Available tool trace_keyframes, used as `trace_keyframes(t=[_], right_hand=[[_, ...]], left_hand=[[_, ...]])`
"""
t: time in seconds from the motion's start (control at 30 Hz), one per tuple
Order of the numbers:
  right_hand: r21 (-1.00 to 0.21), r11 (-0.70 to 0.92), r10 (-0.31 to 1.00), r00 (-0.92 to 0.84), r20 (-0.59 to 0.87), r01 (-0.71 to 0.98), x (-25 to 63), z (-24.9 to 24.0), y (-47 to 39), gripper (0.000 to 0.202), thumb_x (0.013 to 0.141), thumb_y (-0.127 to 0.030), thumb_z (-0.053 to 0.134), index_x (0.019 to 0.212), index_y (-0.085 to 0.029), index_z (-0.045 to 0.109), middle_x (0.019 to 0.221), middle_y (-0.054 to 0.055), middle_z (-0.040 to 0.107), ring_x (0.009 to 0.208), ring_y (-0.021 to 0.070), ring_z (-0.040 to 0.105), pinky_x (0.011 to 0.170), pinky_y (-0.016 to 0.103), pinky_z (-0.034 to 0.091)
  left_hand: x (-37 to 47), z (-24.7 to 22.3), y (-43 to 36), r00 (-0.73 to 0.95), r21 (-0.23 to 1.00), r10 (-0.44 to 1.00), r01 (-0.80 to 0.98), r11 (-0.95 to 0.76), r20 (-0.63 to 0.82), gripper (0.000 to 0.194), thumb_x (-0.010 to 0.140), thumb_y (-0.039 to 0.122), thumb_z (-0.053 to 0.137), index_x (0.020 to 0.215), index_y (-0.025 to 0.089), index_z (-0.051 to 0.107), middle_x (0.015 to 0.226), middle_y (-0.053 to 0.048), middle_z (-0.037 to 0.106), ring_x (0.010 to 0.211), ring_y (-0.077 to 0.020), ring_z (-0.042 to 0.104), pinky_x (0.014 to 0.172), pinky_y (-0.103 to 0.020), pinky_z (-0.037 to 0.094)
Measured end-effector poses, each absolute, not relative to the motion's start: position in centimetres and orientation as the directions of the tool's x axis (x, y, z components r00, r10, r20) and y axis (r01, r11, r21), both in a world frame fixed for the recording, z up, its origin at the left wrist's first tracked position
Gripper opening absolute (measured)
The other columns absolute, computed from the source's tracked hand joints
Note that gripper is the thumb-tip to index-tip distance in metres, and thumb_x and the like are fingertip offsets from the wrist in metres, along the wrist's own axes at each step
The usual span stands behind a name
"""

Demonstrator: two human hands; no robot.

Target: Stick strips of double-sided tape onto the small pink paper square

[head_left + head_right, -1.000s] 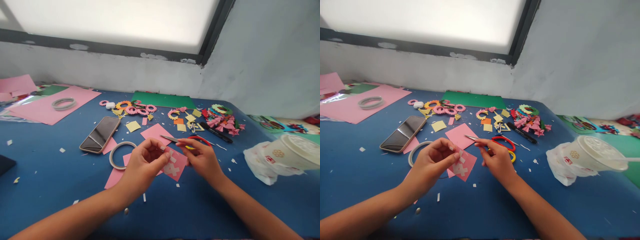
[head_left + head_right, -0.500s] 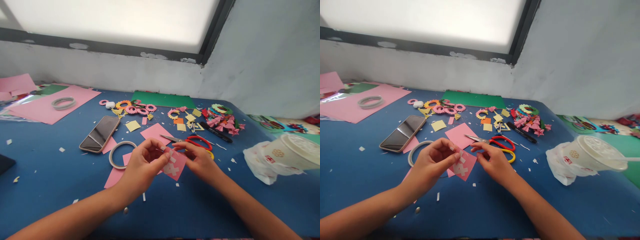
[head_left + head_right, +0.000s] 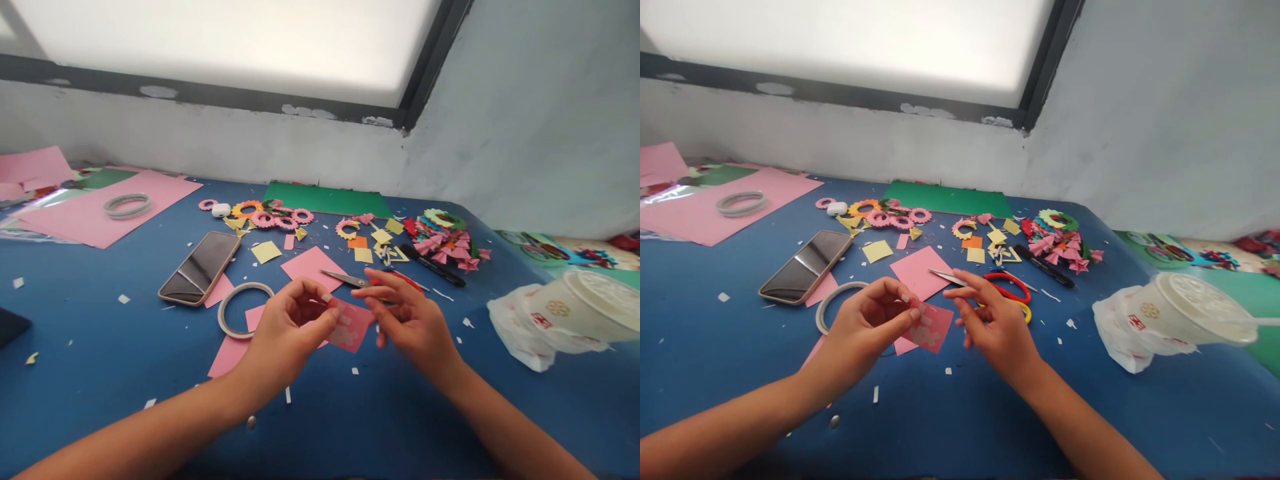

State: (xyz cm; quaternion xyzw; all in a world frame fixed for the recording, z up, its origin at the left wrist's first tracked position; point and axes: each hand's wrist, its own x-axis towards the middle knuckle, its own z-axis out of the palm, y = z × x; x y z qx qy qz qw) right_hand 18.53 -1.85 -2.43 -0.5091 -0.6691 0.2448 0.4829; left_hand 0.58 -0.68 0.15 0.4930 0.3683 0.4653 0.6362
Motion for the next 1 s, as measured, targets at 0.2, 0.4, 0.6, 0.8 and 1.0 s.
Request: trace_keyframes(t=[0.2,0.4,0.6,0.8,1.0], right_hand=[[-0.377,0.690,0.549,-0.107,0.829,0.618,17.9,-1.4,-3.0,0.018,0.074,-0.010,0.062,0.085,-0.024,0.065,0.076,0.002,0.064,0.068,0.0155,0.061,0.062,0.030,0.051],[-0.238,0.698,0.497,-0.218,0.840,0.676,17.6,-0.9,-3.3,0.014,0.072,-0.016,0.068,0.084,-0.023,0.065,0.071,0.002,0.064,0.062,0.0150,0.059,0.059,0.031,0.049],[-0.340,0.687,0.569,-0.184,0.802,0.643,17.3,-1.1,-3.4,0.017,0.074,-0.009,0.066,0.086,-0.022,0.064,0.077,0.002,0.067,0.069,0.0149,0.061,0.063,0.030,0.050],[-0.334,0.751,0.529,-0.218,0.820,0.569,17.2,-1.0,-3.4,0.019,0.075,-0.006,0.065,0.088,-0.019,0.063,0.079,0.003,0.068,0.070,0.0142,0.061,0.064,0.029,0.050],[-0.340,0.714,0.555,-0.199,0.807,0.612,17.2,-1.1,-3.4,0.015,0.075,-0.009,0.066,0.086,-0.020,0.064,0.079,0.002,0.068,0.070,0.0134,0.062,0.065,0.028,0.051]], left_hand=[[0.6,-0.1,-0.8,0.324,0.971,0.946,-0.228,0.072,0.006,0.017,0.071,0.019,0.068,0.076,0.016,0.051,0.070,0.002,0.058,0.063,-0.0105,0.056,0.059,-0.021,0.047],[0.7,0.2,-1.4,0.334,0.967,0.943,-0.243,0.075,0.011,0.016,0.073,0.017,0.067,0.075,0.016,0.051,0.071,0.002,0.058,0.065,-0.0092,0.056,0.060,-0.018,0.048],[0.6,-0.1,-2.0,0.366,0.950,0.928,-0.309,0.047,0.073,0.017,0.077,0.012,0.065,0.084,0.019,0.051,0.075,0.004,0.056,0.071,-0.0068,0.055,0.067,-0.015,0.048],[0.7,-0.4,-1.7,0.402,0.946,0.915,-0.309,0.098,0.037,0.025,0.077,0.019,0.068,0.096,0.019,0.051,0.081,0.001,0.061,0.078,-0.0092,0.060,0.069,-0.016,0.051],[0.6,-0.4,-1.6,0.349,0.971,0.936,-0.236,0.039,0.047,0.024,0.076,0.019,0.068,0.094,0.019,0.052,0.080,0.001,0.064,0.076,-0.0092,0.062,0.067,-0.015,0.053]])
